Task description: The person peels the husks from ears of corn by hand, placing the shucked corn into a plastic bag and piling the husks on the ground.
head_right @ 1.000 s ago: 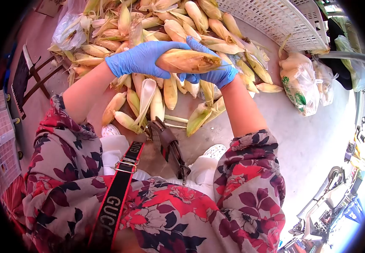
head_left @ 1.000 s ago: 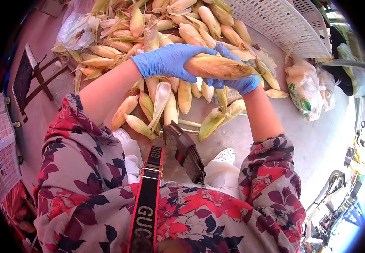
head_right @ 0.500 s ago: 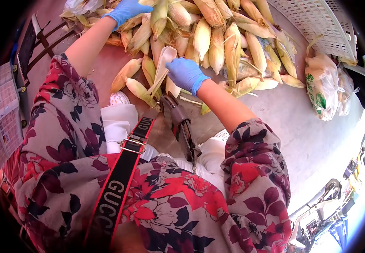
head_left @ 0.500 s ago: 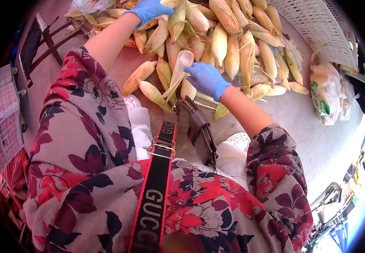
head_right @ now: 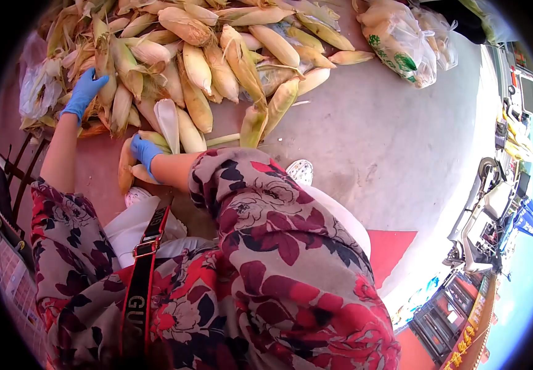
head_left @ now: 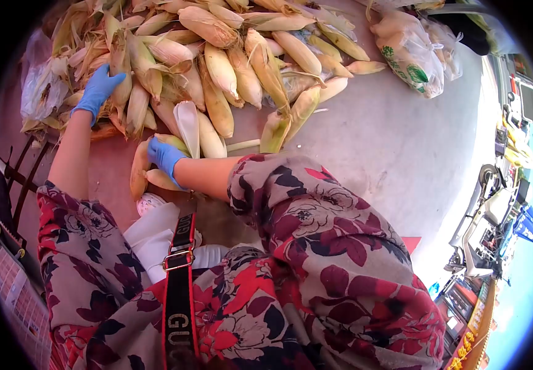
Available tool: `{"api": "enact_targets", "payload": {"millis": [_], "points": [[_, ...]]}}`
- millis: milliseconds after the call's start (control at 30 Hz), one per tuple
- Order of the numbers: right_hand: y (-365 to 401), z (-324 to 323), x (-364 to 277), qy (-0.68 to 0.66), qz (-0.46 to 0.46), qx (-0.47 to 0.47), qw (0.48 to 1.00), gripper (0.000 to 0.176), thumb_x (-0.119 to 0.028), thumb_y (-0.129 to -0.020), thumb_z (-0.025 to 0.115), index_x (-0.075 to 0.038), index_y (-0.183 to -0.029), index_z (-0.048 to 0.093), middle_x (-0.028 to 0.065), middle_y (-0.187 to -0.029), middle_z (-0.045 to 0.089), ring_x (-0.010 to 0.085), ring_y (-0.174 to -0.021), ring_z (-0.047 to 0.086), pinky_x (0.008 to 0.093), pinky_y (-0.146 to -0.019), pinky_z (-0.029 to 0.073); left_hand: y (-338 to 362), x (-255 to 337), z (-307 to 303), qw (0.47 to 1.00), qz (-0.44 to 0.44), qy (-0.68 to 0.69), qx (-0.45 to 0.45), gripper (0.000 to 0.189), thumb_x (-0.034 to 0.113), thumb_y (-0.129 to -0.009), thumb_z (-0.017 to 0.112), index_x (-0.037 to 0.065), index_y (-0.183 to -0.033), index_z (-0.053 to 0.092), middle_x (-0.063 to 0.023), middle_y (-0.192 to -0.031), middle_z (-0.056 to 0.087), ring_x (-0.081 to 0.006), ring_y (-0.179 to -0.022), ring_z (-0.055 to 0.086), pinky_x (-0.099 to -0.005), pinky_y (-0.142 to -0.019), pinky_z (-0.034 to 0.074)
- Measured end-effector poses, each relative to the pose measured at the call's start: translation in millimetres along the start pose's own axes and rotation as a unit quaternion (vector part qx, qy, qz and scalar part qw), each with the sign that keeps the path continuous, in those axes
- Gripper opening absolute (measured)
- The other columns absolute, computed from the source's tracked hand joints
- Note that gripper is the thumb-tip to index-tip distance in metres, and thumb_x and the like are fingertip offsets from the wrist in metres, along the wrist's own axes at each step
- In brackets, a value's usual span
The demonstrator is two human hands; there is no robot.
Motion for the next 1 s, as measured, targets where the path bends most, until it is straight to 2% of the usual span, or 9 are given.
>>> {"api": "enact_targets", "payload": {"millis": [133, 200, 267, 400, 533, 600, 733, 833, 1000], "points": [[-48, 82, -26, -0.458, -0.001, 0.105, 0.883, 0.045, -0.037, -0.072, 0.056, -0.014, -0.111, 0.059, 0.0058, -0.119, 0.052, 0.0283, -0.112, 0.045, 0.0405, -0.097, 0.031, 9, 21, -6, 0.999, -0.021, -0.019, -0.033, 0.066, 0.040, -0.070, 0.064, -0.001, -0.120, 0.050, -0.0206, -0.115, 0.056, -0.0300, -0.106, 0.055, -0.0366, -0.090, 0.042], [-15, 59, 7, -0.198, -0.096, 0.093, 0.971, 0.037, -0.037, -0.068, 0.060, -0.015, -0.097, 0.064, 0.0043, -0.102, 0.057, 0.0256, -0.099, 0.050, 0.0384, -0.089, 0.035, 4, 12, -1, 0.999, -0.016, -0.009, -0.038, 0.069, 0.040, -0.070, 0.065, -0.003, -0.122, 0.047, -0.0219, -0.117, 0.055, -0.0309, -0.108, 0.054, -0.0366, -0.091, 0.041], [17, 49, 51, -0.116, -0.137, 0.092, 0.979, 0.029, -0.036, -0.064, 0.064, -0.015, -0.083, 0.068, 0.0028, -0.085, 0.062, 0.0230, -0.086, 0.055, 0.0363, -0.081, 0.040, 6, 11, -1, 1.000, -0.010, -0.020, 0.016, 0.076, 0.039, -0.070, 0.066, -0.006, -0.126, 0.041, -0.0237, -0.123, 0.050, -0.0317, -0.114, 0.050, -0.0365, -0.095, 0.039], [121, 21, 191, -0.431, 0.143, 0.010, 0.891, 0.052, -0.051, -0.066, 0.066, -0.001, -0.084, 0.066, 0.0158, -0.080, 0.062, 0.0304, -0.086, 0.059, 0.0385, -0.067, 0.045, 1, 16, -1, 0.996, 0.024, 0.016, 0.087, 0.079, 0.036, -0.069, 0.068, -0.007, -0.128, 0.037, -0.0251, -0.125, 0.047, -0.0328, -0.116, 0.048, -0.0373, -0.097, 0.037], [183, 45, 259, -0.618, 0.252, 0.140, 0.731, 0.063, -0.058, -0.072, 0.060, 0.000, -0.099, 0.060, 0.0210, -0.086, 0.060, 0.0327, -0.084, 0.059, 0.0403, -0.075, 0.046, 8, 45, -11, 0.995, -0.003, -0.020, 0.099, 0.075, 0.035, -0.068, 0.069, -0.006, -0.124, 0.041, -0.0263, -0.118, 0.051, -0.0349, -0.110, 0.051, -0.0391, -0.094, 0.040], [218, 69, 252, -0.589, 0.274, 0.160, 0.744, 0.058, -0.051, -0.073, 0.062, 0.001, -0.099, 0.058, 0.0213, -0.087, 0.059, 0.0312, -0.085, 0.059, 0.0395, -0.074, 0.047, 21, 81, -24, 0.995, -0.042, -0.029, 0.088, 0.074, 0.035, -0.068, 0.069, -0.006, -0.123, 0.042, -0.0266, -0.115, 0.053, -0.0358, -0.108, 0.052, -0.0397, -0.093, 0.040], [275, 133, 192, -0.254, 0.207, -0.090, 0.941, 0.041, -0.034, -0.070, 0.066, -0.007, -0.100, 0.060, 0.0109, -0.091, 0.060, 0.0249, -0.091, 0.056, 0.0359, -0.079, 0.043, 12, 101, -19, 0.957, 0.006, -0.169, 0.234, 0.073, 0.032, -0.066, 0.070, 0.002, -0.126, 0.042, -0.0246, -0.132, 0.037, -0.0360, -0.117, 0.043, -0.0439, -0.094, 0.037], [285, 160, 164, -0.145, 0.233, 0.092, 0.957, 0.032, -0.026, -0.065, 0.068, -0.013, -0.093, 0.062, 0.0054, -0.091, 0.058, 0.0224, -0.091, 0.054, 0.0353, -0.081, 0.041, 31, 156, -21, 0.942, 0.187, -0.137, 0.242, 0.066, 0.023, -0.068, 0.069, 0.010, -0.128, 0.044, -0.0192, -0.138, 0.029, -0.0364, -0.119, 0.038, -0.0443, -0.097, 0.034], [268, 170, 183, -0.236, 0.169, 0.050, 0.956, 0.024, -0.015, -0.062, 0.066, -0.015, -0.084, 0.056, 0.0035, -0.091, 0.054, 0.0215, -0.089, 0.052, 0.0354, -0.077, 0.041, 38, 255, 20, 0.915, 0.342, -0.105, 0.188, 0.067, 0.022, -0.069, 0.069, 0.018, -0.131, 0.042, -0.0164, -0.140, 0.027, -0.0312, -0.123, 0.034, -0.0459, -0.095, 0.032]]}}
Point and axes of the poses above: each hand's wrist, its own y-axis away from the middle knuckle, its own z-axis out of the palm, x = y × z, the point moved 2 cm from there along -y, towards the middle knuckle
